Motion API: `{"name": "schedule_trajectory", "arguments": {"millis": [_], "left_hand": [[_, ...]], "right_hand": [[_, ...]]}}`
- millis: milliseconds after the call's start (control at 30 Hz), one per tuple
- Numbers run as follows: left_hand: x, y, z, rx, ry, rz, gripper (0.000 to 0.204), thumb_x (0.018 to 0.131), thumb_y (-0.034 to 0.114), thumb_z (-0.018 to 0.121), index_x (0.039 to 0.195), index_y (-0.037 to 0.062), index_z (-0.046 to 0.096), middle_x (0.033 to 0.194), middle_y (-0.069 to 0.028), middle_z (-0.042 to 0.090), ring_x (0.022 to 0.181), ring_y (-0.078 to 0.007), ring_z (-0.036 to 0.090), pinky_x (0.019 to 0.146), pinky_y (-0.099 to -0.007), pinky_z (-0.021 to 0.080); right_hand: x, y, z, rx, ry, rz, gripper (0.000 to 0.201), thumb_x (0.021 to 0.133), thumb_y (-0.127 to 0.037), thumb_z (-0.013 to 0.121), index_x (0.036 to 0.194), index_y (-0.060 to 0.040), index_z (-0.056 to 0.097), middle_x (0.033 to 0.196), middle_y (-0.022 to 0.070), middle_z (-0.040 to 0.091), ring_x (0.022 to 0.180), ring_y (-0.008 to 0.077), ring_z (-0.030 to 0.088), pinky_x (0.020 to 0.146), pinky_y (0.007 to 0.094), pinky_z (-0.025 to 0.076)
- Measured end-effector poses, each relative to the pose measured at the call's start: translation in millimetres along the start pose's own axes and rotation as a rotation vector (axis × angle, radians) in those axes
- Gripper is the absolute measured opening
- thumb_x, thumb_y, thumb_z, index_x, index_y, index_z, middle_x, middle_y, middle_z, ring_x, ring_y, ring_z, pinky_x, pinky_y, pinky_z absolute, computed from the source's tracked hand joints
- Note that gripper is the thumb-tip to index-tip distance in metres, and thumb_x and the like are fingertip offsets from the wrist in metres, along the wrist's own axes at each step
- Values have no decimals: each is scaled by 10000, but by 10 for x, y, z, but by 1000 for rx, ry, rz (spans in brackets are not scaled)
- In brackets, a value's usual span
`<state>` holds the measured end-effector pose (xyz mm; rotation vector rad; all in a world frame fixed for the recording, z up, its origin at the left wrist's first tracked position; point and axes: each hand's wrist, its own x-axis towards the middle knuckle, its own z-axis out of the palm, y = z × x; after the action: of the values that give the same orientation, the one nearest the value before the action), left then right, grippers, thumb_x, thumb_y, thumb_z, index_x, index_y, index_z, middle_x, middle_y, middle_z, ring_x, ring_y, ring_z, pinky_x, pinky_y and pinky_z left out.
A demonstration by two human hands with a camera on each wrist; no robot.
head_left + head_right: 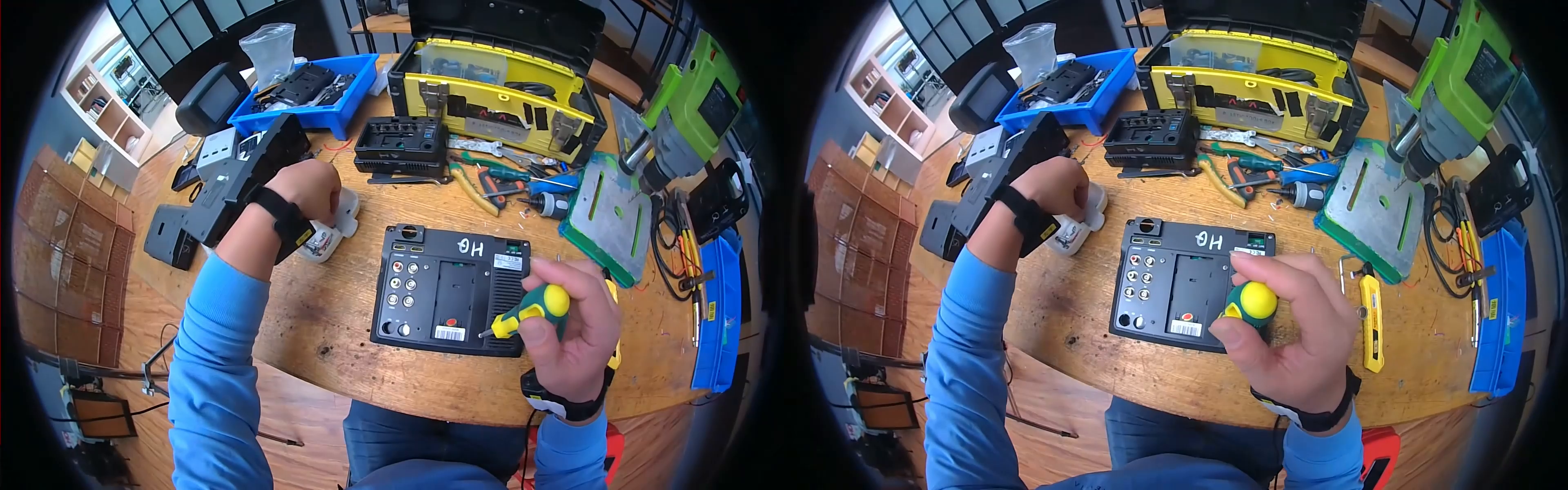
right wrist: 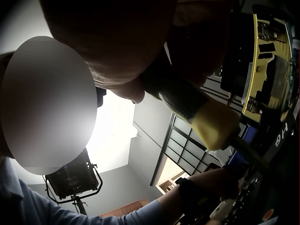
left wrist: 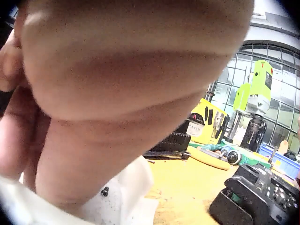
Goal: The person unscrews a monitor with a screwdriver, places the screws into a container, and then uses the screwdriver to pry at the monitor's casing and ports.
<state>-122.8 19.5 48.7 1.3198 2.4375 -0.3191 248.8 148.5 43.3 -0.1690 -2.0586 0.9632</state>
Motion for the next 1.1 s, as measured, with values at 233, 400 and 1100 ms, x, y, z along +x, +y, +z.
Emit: {"name": "schedule_trajectory", "arguments": {"millis": [233,400,1100], "left_hand": [[43,59,-7,23,9,1,222,710,158,891,916,115,821,941,-102,798,924,-309,766,801,-408,607],[5,22,32,-3,76,34,189,747,155,862,923,104,815,934,-109,792,926,-310,761,797,-409,602],[-57,30,65,-33,84,14,201,778,188,880,958,104,844,946,-97,808,902,-276,768,798,-388,598]], "right_hand": [[16,4,-28,-8,-2,-19,472,892,-286,883,1232,6,736,1015,148,726,902,237,734,802,330,578],[16,-2,-43,-33,-22,-31,465,885,-269,890,1231,2,739,1029,148,725,905,237,738,795,328,582],[20,-13,-50,-37,-26,-34,460,894,-273,884,1226,9,737,1024,151,722,897,237,738,795,325,584]]}}
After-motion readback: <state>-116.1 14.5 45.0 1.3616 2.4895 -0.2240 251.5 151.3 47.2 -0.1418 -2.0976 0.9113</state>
